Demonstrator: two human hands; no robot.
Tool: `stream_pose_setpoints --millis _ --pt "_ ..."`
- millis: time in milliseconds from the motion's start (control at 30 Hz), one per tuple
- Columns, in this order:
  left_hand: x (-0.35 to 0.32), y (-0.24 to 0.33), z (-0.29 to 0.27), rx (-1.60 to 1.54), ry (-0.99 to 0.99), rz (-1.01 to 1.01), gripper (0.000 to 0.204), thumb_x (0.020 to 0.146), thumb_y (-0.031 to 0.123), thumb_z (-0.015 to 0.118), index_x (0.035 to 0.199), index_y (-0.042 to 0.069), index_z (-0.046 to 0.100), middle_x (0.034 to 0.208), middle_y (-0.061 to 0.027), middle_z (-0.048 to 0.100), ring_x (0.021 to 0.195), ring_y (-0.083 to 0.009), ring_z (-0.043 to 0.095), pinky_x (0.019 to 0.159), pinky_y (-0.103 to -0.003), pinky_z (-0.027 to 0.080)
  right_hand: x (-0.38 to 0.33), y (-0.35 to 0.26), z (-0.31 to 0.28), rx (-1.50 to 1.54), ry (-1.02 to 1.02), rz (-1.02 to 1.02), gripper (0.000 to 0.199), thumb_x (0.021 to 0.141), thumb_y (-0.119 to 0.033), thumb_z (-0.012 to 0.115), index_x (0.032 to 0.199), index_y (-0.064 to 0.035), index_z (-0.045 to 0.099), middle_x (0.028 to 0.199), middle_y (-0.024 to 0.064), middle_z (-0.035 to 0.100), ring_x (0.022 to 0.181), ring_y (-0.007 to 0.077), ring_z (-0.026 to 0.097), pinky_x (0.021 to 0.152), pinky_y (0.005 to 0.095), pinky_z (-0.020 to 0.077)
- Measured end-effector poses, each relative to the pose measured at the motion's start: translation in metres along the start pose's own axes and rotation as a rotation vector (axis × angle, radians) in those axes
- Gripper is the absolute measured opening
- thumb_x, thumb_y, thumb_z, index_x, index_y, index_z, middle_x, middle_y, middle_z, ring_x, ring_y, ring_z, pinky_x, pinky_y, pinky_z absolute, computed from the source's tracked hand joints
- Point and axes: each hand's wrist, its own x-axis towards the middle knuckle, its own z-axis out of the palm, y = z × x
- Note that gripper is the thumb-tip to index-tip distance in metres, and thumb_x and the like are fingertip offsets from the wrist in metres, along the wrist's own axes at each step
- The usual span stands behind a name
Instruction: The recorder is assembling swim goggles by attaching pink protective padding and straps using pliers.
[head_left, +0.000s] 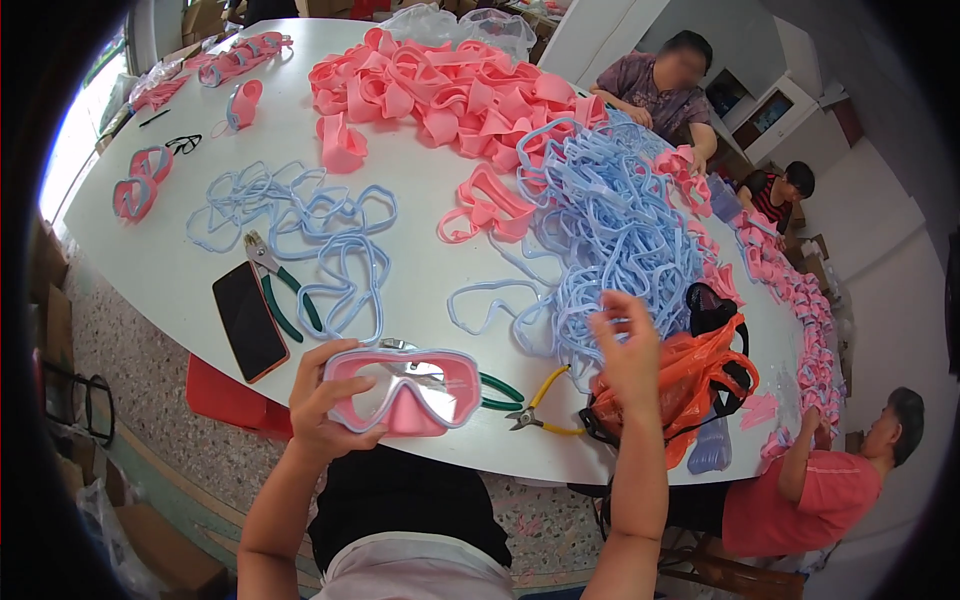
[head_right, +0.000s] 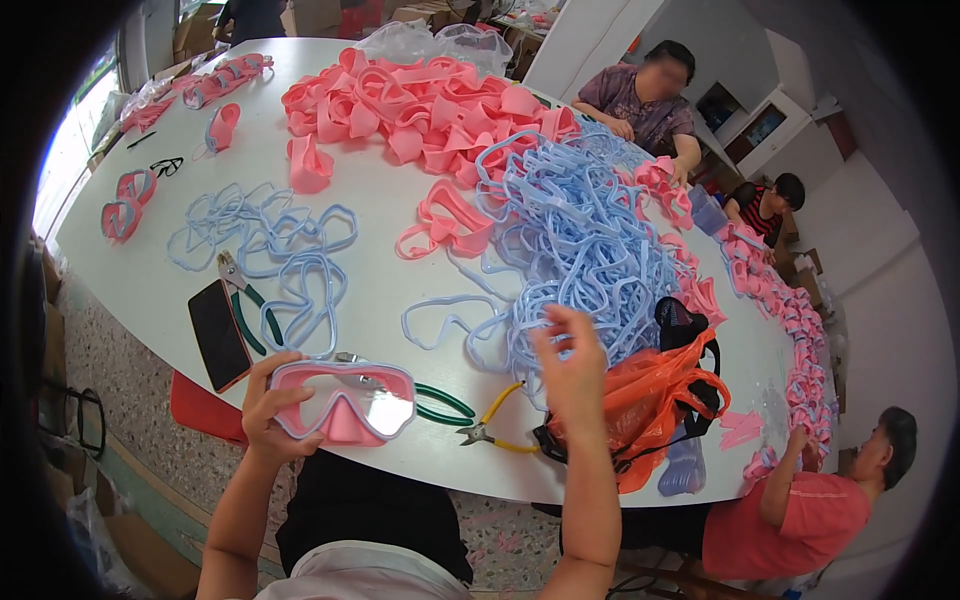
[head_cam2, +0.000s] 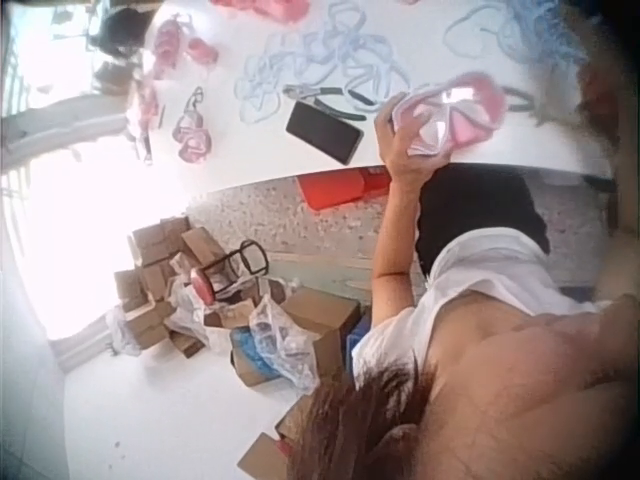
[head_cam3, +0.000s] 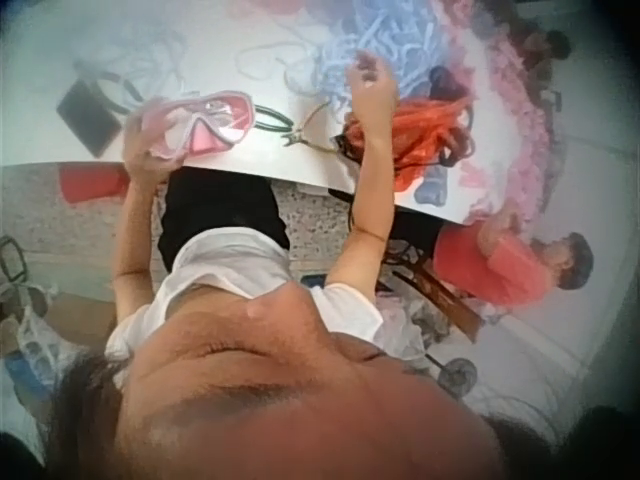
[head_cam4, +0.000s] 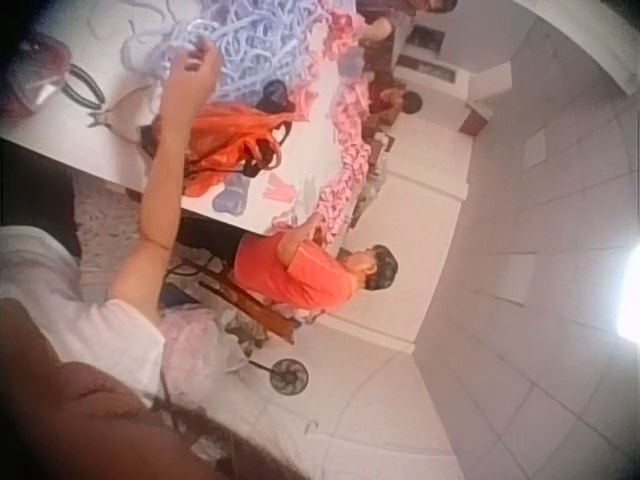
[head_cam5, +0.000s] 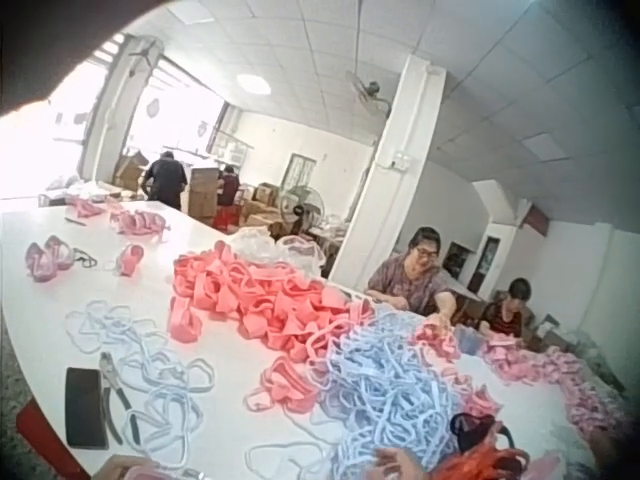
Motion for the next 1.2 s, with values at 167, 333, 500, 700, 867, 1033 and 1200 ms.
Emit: stream_pose_setpoints --millis 167,333,500,700,867,1033,1200 --pt "-0.011 -0.004 -0.007 0.028 0.111 -0.091 0.044 0.061 0.028 0.082 0.097 0.006 0.068 0.121 -0.0231 0.053 0.107 -0.0329 0.059 0.089 -0.040 0.050 0.017 0.021 -0.001 -0.126 0.023 -0.189 0.021 0.085 -0.004 0.064 0.105 -0.0023 0.063 0.094 0.0108 0.063 0.074 0.0211 0.061 0.066 0.0311 0.0496" --pt "-0.014 -0.004 -0.012 0.046 0.166 -0.089 0.046 0.062 0.031 0.081 0.098 0.005 0.068 0.120 -0.0238 0.054 0.107 -0.0329 0.058 0.089 -0.040 0.049 0.019 0.014 0.054 -0.477 -0.225 -0.448 0.024 0.080 -0.002 0.065 0.104 -0.0019 0.065 0.100 0.0134 0.065 0.091 0.0296 0.061 0.079 0.0368 0.0496" --pt "-0.019 -0.001 -0.016 0.015 0.198 -0.135 0.046 0.062 0.030 0.081 0.098 0.005 0.068 0.120 -0.0245 0.054 0.108 -0.0332 0.058 0.089 -0.041 0.050 0.052 0.035 0.099 -0.557 -0.320 -0.562 0.026 0.076 -0.002 0.064 0.102 -0.0022 0.066 0.100 0.0120 0.064 0.097 0.0308 0.057 0.084 0.0392 0.0485" --pt "-0.023 -0.001 -0.027 0.022 0.224 -0.124 0.046 0.062 0.028 0.081 0.100 0.005 0.067 0.121 -0.0244 0.054 0.109 -0.0336 0.058 0.089 -0.041 0.050 0.090 0.046 0.123 -0.540 -0.567 -0.558 0.020 0.072 -0.005 0.068 0.092 -0.0037 0.069 0.093 0.0111 0.065 0.095 0.0302 0.057 0.081 0.0373 0.0495" --pt "-0.015 0.003 -0.029 0.079 0.172 -0.063 0.049 0.061 0.027 0.082 0.102 0.006 0.066 0.121 -0.0242 0.054 0.109 -0.0341 0.058 0.090 -0.040 0.049 0.089 0.017 0.110 0.185 -0.243 -0.334 0.016 0.076 -0.007 0.074 0.090 -0.0033 0.069 0.085 0.0076 0.064 0.081 0.0193 0.060 0.076 0.0287 0.0478" --pt "-0.012 0.005 -0.014 0.069 0.148 0.058 0.070 0.060 0.025 0.086 0.120 0.004 0.056 0.122 -0.0225 0.053 0.111 -0.0334 0.056 0.090 -0.039 0.049 0.035 -0.072 0.082 0.368 -0.508 -0.602 0.023 0.071 0.003 0.074 0.092 -0.0040 0.070 0.082 0.0050 0.062 0.076 0.0142 0.055 0.067 0.0266 0.0447" --pt "-0.014 0.002 0.008 -0.084 0.181 0.160 0.087 0.063 0.029 0.089 0.133 0.004 0.043 0.127 -0.0220 0.049 0.112 -0.0342 0.055 0.091 -0.041 0.050 -0.001 -0.107 0.080 0.107 -0.597 -0.854 0.024 0.069 -0.006 0.078 0.093 -0.0055 0.071 0.080 0.0045 0.060 0.074 0.0190 0.055 0.062 0.0304 0.0456"
